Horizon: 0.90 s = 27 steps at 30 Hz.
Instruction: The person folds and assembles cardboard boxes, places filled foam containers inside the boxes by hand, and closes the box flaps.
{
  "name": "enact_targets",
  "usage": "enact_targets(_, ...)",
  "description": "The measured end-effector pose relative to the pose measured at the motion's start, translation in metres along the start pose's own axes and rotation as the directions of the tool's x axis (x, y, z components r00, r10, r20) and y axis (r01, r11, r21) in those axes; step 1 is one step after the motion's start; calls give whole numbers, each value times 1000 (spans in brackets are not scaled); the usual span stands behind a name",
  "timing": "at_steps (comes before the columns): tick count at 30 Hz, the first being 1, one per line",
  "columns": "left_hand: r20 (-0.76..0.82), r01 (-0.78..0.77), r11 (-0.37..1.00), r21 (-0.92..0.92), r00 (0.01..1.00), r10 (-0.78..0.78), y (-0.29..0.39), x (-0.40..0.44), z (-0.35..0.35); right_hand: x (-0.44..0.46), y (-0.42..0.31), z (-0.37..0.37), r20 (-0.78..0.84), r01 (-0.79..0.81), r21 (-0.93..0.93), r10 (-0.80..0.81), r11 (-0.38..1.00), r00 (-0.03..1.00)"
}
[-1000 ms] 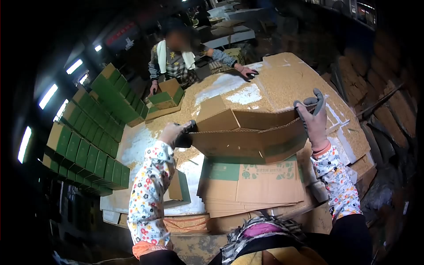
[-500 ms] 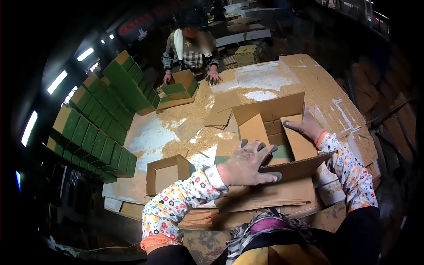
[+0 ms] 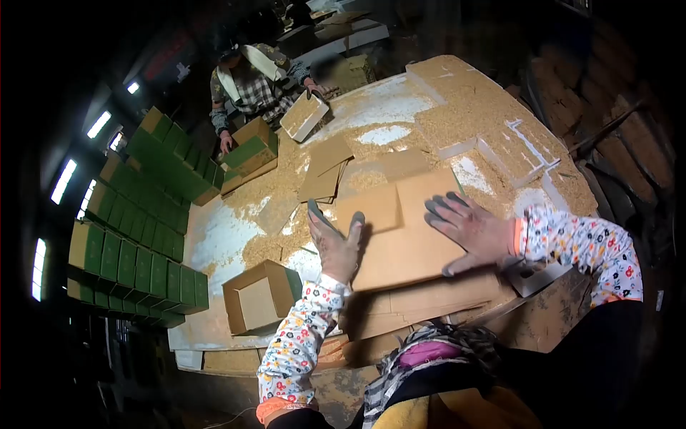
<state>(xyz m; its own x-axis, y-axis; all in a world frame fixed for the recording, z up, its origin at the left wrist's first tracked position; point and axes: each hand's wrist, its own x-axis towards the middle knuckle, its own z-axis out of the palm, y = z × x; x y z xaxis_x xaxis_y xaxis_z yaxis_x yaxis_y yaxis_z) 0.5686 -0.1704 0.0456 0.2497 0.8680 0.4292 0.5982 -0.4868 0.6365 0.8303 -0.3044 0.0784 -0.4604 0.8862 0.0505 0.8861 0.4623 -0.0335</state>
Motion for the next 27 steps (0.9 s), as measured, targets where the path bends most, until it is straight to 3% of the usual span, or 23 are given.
enact_targets(1,54,47,996,82,997,-51,-4,-6,-3,-13,2,2,-37,70,52,-68,996,997)
enact_targets(3,455,543,822,-171,784,-423,-26,8,-3,-22,5,26,-316,-303,354,418,885,852)
enact_targets(6,782,321,934,-157,618,-82,-38,28,-9,-11,35,77,-45,-171,927,551,333,833)
enact_targets(7,682,125,987,-104,731,-21,-12,20,-17,-10,26,52,5,-122,970,483,211,876)
enact_targets(8,564,-53,999,6,825,40,14,10,-26,-7,39,25,-6,119,947,353,-299,936)
enact_targets(9,400,-134,985,-107,901,166,15,-14,-28,-3,53,-2,-17,179,625,215,-760,976)
enact_targets(10,218,-246,952,-184,934,283,16,-39,-30,-4,69,-25,-50,166,639,176,-751,983)
enact_targets(11,335,-442,895,-57,836,434,-16,-56,-28,-10,77,-35,-59,139,647,132,-750,989)
enact_targets(12,438,-635,772,17,699,565,-47,-73,-25,-10,81,-15,109,-2,905,227,-426,968)
enact_targets(13,705,-844,533,57,411,577,-114,-73,-20,1,88,18,209,-205,977,370,-52,905)
enact_targets(14,766,-770,603,209,513,389,-111,-69,-29,13,94,39,217,-423,856,536,296,816)
enact_targets(15,490,-434,832,345,840,235,-75,-61,-43,22,89,46,224,-519,798,647,308,729)
enact_targets(16,213,-158,982,102,968,134,-77,-39,-38,30,84,50,148,-391,889,662,236,735)
enact_targets(17,121,265,830,-491,964,-236,-77,-6,-30,33,78,56,98,-267,952,677,150,729)
enact_targets(18,218,511,600,-616,842,-493,-11,21,-38,28,66,46,90,-162,983,554,83,828)
enact_targets(20,181,-26,986,-166,982,56,-22,43,4,22,71,84,-197,154,978,376,142,905)
enact_targets(21,354,-56,970,238,935,-33,-10,50,13,11,80,103,-260,184,958,400,219,879)
enact_targets(22,378,-47,976,210,925,-37,-11,56,14,0,88,121,-323,207,932,421,297,848)
enact_targets(23,391,-36,981,188,920,-41,-16,57,10,-5,98,107,-9,208,956,689,-206,724)
enact_targets(24,395,-50,987,150,918,-14,-15,54,7,-11,107,93,306,489,692,830,-530,467)
enact_targets(25,388,-59,991,118,922,9,-12,51,3,-26,151,175,30,409,898,951,-161,307)
enact_targets(26,372,-56,986,154,928,-6,-7,47,2,-56,203,242,-146,-226,964,989,139,-15)
enact_targets(27,350,-49,980,195,936,-23,-2,44,3,-84,252,284,-463,-808,564,875,170,-139)
